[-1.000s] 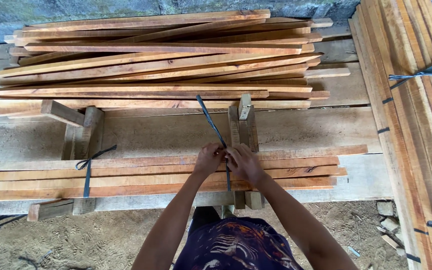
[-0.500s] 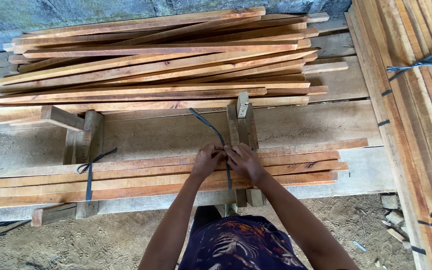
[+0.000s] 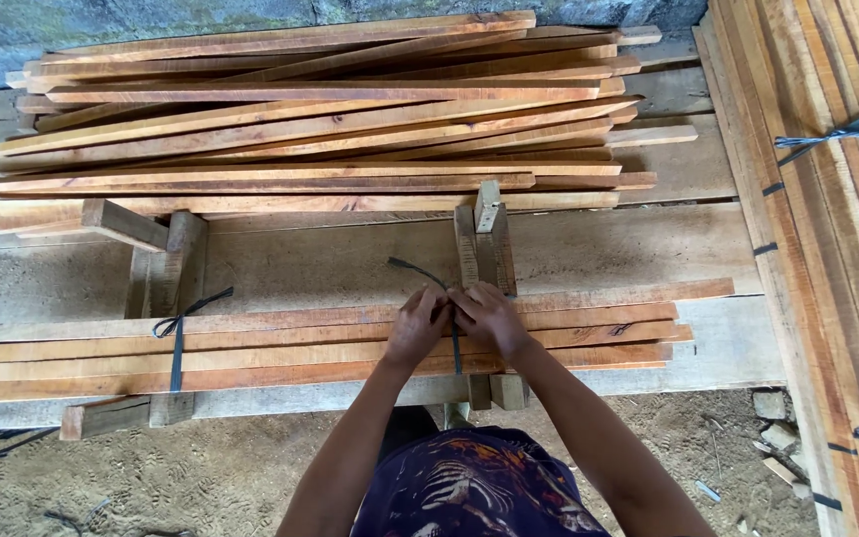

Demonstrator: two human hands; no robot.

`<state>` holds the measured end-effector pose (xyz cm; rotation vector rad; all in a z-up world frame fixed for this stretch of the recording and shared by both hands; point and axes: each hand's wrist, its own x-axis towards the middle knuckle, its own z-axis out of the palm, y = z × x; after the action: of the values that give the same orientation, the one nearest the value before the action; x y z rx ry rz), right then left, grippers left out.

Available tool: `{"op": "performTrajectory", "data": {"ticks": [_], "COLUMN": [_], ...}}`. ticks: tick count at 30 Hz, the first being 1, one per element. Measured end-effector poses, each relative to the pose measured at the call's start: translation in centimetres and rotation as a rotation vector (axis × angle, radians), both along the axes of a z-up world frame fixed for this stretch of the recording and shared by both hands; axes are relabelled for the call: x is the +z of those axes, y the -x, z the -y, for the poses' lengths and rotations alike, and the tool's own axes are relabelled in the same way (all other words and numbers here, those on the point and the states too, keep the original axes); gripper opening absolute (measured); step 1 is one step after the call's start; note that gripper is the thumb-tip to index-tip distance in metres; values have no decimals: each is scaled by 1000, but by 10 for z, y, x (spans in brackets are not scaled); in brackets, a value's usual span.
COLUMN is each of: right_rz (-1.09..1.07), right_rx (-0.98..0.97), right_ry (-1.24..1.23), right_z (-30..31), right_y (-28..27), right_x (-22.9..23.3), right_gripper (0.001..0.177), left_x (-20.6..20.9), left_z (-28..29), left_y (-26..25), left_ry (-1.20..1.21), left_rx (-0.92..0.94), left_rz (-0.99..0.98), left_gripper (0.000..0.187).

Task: Organizing thin wooden planks into bundles and securing them with flexible ties.

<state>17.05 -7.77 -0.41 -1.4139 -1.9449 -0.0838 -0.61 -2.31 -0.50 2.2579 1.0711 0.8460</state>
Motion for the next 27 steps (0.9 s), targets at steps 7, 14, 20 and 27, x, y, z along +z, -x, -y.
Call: {"op": "performTrajectory", "data": {"ticks": [7, 14, 20, 27], "right_rz": [54, -16, -427, -475], "right_rx": [-33, -72, 14, 42], "right_ry": [-63, 83, 538, 1097], "right_z": [-6, 0, -6, -43], "right_y": [-7, -1, -13, -29], "right_x": [-37, -4, 25, 37], "right_gripper": [16, 7, 22, 32], "left_x": [-17, -16, -40, 11], "left_z": [2, 6, 2, 2], "left_y": [2, 2, -4, -3], "left_ry": [-138, -196, 31, 305], "left_rx": [8, 72, 76, 57], "left_rz": [-14, 50, 123, 112], "left_gripper": [17, 33, 30, 28]}}
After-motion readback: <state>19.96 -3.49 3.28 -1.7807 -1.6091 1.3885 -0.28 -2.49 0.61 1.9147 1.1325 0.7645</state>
